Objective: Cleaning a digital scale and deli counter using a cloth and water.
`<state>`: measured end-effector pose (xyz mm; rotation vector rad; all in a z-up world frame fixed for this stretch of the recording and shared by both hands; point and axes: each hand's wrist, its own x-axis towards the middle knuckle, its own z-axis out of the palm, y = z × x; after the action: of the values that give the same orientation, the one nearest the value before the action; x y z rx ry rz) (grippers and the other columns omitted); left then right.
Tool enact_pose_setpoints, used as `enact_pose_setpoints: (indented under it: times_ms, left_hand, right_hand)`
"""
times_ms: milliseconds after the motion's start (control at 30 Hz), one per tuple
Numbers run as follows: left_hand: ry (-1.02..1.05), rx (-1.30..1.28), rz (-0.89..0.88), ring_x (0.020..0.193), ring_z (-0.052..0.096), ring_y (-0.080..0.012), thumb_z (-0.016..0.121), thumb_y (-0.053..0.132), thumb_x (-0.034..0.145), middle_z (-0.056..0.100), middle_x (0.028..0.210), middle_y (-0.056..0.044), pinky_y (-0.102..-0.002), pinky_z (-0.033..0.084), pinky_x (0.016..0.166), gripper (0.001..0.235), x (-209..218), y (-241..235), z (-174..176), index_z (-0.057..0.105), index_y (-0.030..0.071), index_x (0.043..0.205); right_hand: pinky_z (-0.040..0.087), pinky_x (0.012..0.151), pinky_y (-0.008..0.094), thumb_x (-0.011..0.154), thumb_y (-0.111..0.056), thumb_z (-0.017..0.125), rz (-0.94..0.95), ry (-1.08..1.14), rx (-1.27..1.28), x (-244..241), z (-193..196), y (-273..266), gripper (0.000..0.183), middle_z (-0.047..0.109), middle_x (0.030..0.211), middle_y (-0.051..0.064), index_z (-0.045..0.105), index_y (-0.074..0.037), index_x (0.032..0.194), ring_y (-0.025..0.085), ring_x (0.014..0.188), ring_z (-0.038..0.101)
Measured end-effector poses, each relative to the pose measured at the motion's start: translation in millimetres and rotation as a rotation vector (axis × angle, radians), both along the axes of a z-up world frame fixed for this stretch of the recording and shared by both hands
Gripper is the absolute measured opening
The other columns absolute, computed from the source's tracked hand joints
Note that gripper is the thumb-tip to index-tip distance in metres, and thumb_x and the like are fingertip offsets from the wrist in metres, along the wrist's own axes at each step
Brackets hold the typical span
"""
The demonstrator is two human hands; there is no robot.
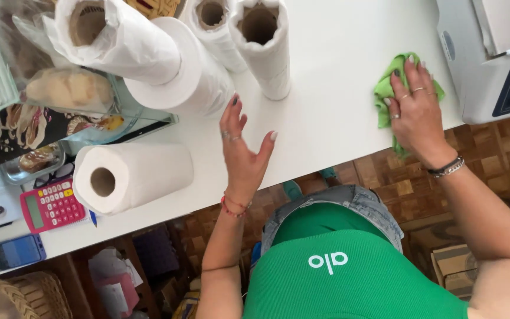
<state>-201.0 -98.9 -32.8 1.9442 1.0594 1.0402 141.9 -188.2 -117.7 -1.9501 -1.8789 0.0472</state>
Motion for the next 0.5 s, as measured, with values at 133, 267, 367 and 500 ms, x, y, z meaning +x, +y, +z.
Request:
enact_pose_setpoints:
  times_ms: [133, 267, 367, 500]
  left_hand:
    - [-0.099, -0.141, -0.042, 0.160, 0.031, -0.0291, 0.073, 0.023, 0.100, 0.023, 0.171, -0.009, -0.051, 0.038, 0.129, 0.084, 40, 30, 3, 0.018, 0.014, 0.163]
    - [-0.041, -0.254, 0.105, 0.128, 0.054, -0.0273, 0.080, 0.036, 0.086, 0.051, 0.141, -0.010, -0.039, 0.046, 0.111, 0.080, 68, 52, 7, 0.034, 0.007, 0.144]
    - [0.027, -0.288, 0.223, 0.110, 0.066, -0.0249, 0.081, 0.041, 0.080, 0.068, 0.117, -0.009, -0.036, 0.053, 0.094, 0.065, 78, 65, 12, 0.051, 0.005, 0.124]
    - [-0.042, -0.188, 0.208, 0.118, 0.068, -0.0254, 0.081, 0.028, 0.086, 0.071, 0.124, -0.011, -0.037, 0.053, 0.106, 0.054, 76, 65, 12, 0.061, 0.005, 0.130]
  right_hand:
    - [0.019, 0.125, 0.060, 0.114, -0.015, 0.047, -0.119, 0.005, -0.121, -8, 13, 65, 0.051, 0.024, 0.164, 0.038, 0.048, 0.016, 0.154, 0.052, 0.151, 0.021]
    - [0.009, 0.126, 0.054, 0.115, -0.022, 0.045, -0.141, -0.012, -0.116, 3, -6, 154, 0.056, 0.019, 0.164, 0.037, 0.045, 0.015, 0.158, 0.048, 0.152, 0.014]
    - [0.011, 0.123, 0.055, 0.114, -0.023, 0.051, -0.163, -0.040, -0.029, 17, -29, 222, 0.057, 0.023, 0.162, 0.037, 0.048, 0.013, 0.157, 0.050, 0.149, 0.018]
    - [0.013, 0.120, 0.056, 0.114, -0.030, 0.042, -0.334, -0.124, -0.121, 43, -37, 312, 0.056, 0.038, 0.157, 0.037, 0.042, 0.006, 0.158, 0.050, 0.145, 0.028]
